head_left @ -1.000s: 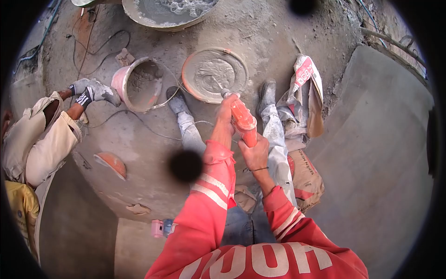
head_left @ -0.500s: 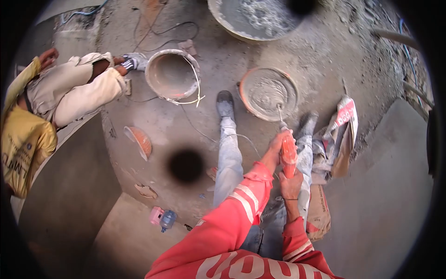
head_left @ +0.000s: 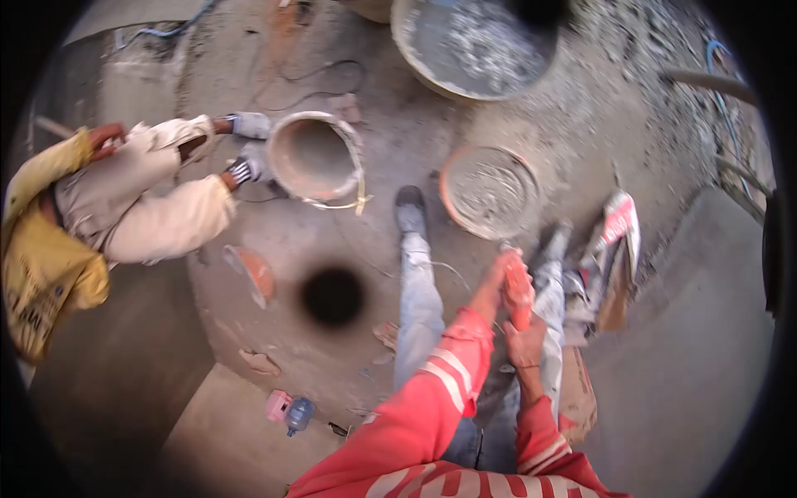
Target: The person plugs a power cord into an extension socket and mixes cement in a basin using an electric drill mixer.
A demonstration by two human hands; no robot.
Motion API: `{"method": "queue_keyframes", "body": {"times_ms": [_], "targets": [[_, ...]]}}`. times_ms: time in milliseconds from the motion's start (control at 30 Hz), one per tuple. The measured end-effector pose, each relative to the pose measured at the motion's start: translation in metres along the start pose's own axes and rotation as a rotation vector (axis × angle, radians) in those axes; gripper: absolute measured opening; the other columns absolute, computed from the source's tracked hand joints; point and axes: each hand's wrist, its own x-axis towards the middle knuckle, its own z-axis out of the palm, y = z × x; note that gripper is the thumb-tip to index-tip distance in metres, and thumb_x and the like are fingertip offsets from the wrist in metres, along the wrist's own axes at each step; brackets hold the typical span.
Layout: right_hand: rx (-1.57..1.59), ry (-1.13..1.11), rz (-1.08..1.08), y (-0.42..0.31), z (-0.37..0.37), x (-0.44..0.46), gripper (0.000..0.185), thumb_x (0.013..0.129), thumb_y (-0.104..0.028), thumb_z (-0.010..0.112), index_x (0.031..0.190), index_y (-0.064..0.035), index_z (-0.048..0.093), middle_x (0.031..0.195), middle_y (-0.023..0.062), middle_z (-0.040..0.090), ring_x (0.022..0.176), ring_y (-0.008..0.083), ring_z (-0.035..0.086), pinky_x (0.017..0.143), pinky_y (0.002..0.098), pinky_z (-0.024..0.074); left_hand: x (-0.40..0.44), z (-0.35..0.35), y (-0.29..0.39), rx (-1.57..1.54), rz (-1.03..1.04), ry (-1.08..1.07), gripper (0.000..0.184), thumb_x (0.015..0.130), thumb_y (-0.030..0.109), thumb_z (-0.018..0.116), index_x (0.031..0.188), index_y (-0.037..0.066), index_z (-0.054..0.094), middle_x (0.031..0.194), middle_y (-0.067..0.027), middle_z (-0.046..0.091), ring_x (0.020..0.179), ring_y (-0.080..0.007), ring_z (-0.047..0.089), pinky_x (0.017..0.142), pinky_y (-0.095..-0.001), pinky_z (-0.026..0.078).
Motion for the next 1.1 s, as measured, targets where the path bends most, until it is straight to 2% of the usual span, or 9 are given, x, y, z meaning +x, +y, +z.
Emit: {"method": "queue_keyframes", "body": {"times_ms": [33,200,333,533,633,833,933,1033,1100], "targets": [[-0.029,-0.001,0.001,-0.001,0.0,0.003,0.026,0.069,-0.015,0.069,0.087,0.0038,0.067,0.07,0.0114,0.066,0.066,0.0178,0.06,0.068,0.038,0.0501,0.003,0.0,0.004,-0.041,0.005,0.014,0.029,0.085,0.037,0.071,0.093,0.011,0.059,0.08,-0.0087,0.064,0.067,-0.0272,0.067,0.06,-0.045,0.057],[-0.064,0.013,-0.006,-0.003,-0.002,0.02,0.028,0.07,-0.015,0.069,0.092,0.0022,0.07,0.077,0.0198,0.07,0.074,0.0284,0.071,0.071,0.0386,0.0527,0.002,0.013,0.021,-0.014,0.035,0.021,0.028,0.087,0.032,0.068,0.093,0.008,0.057,0.079,-0.0106,0.063,0.07,-0.0286,0.066,0.062,-0.0459,0.057],[-0.084,0.027,-0.046,-0.003,-0.009,0.034,0.029,0.069,-0.015,0.069,0.093,0.0019,0.071,0.077,0.0237,0.069,0.075,0.0389,0.07,0.07,0.0411,0.0535,0.003,0.029,0.033,-0.015,0.06,-0.014,0.025,0.087,0.03,0.068,0.092,0.008,0.057,0.078,-0.0106,0.062,0.069,-0.0282,0.065,0.063,-0.046,0.057],[-0.056,0.106,-0.103,-0.008,-0.021,0.051,0.027,0.069,-0.015,0.069,0.09,0.0022,0.071,0.076,0.0231,0.069,0.073,0.0384,0.07,0.07,0.0416,0.0533,0.016,0.055,0.038,0.048,0.114,-0.028,0.026,0.086,0.03,0.069,0.09,0.008,0.056,0.076,-0.0111,0.062,0.067,-0.0289,0.065,0.061,-0.0456,0.057],[-0.057,0.127,-0.048,-0.009,-0.028,0.054,0.027,0.069,-0.015,0.069,0.088,0.0024,0.07,0.074,0.0227,0.068,0.07,0.0365,0.069,0.069,0.042,0.0522,0.021,0.069,0.035,0.086,0.125,0.0,0.026,0.085,0.03,0.069,0.087,0.008,0.056,0.075,-0.0108,0.062,0.065,-0.0286,0.065,0.06,-0.0447,0.057],[0.003,0.227,0.005,0.02,-0.032,0.048,0.023,0.07,-0.017,0.069,0.078,0.0046,0.064,0.063,0.0194,0.063,0.058,0.0288,0.063,0.061,0.0425,0.0477,0.039,0.079,0.003,0.142,0.077,0.058,0.024,0.082,0.029,0.072,0.085,0.01,0.057,0.074,-0.0079,0.061,0.062,-0.0246,0.063,0.059,-0.0408,0.056],[0.041,0.175,0.185,0.054,-0.033,0.034,0.023,0.071,-0.017,0.068,0.075,0.0049,0.062,0.06,0.0155,0.061,0.055,0.0236,0.06,0.057,0.0408,0.0463,0.053,0.065,-0.031,0.165,0.084,0.188,0.022,0.08,0.028,0.074,0.085,0.015,0.056,0.072,-0.004,0.059,0.06,-0.021,0.06,0.057,-0.0363,0.051],[0.15,0.112,0.242,0.084,-0.032,0.024,0.022,0.072,-0.017,0.068,0.073,0.0039,0.061,0.059,0.0115,0.06,0.055,0.0186,0.058,0.055,0.039,0.045,0.047,0.056,-0.049,0.139,0.111,0.165,0.023,0.08,0.028,0.075,0.088,0.016,0.057,0.074,-0.0034,0.058,0.061,-0.0208,0.059,0.057,-0.0356,0.05],[0.174,0.087,0.183,0.089,-0.032,0.013,0.018,0.073,-0.014,0.065,0.068,0.0027,0.059,0.057,0.0084,0.059,0.05,0.0168,0.056,0.05,0.0363,0.0432,0.042,0.049,-0.055,0.188,0.114,0.214,0.026,0.08,0.028,0.076,0.092,0.014,0.058,0.079,-0.0041,0.059,0.064,-0.0212,0.06,0.058,-0.037,0.052]]}}
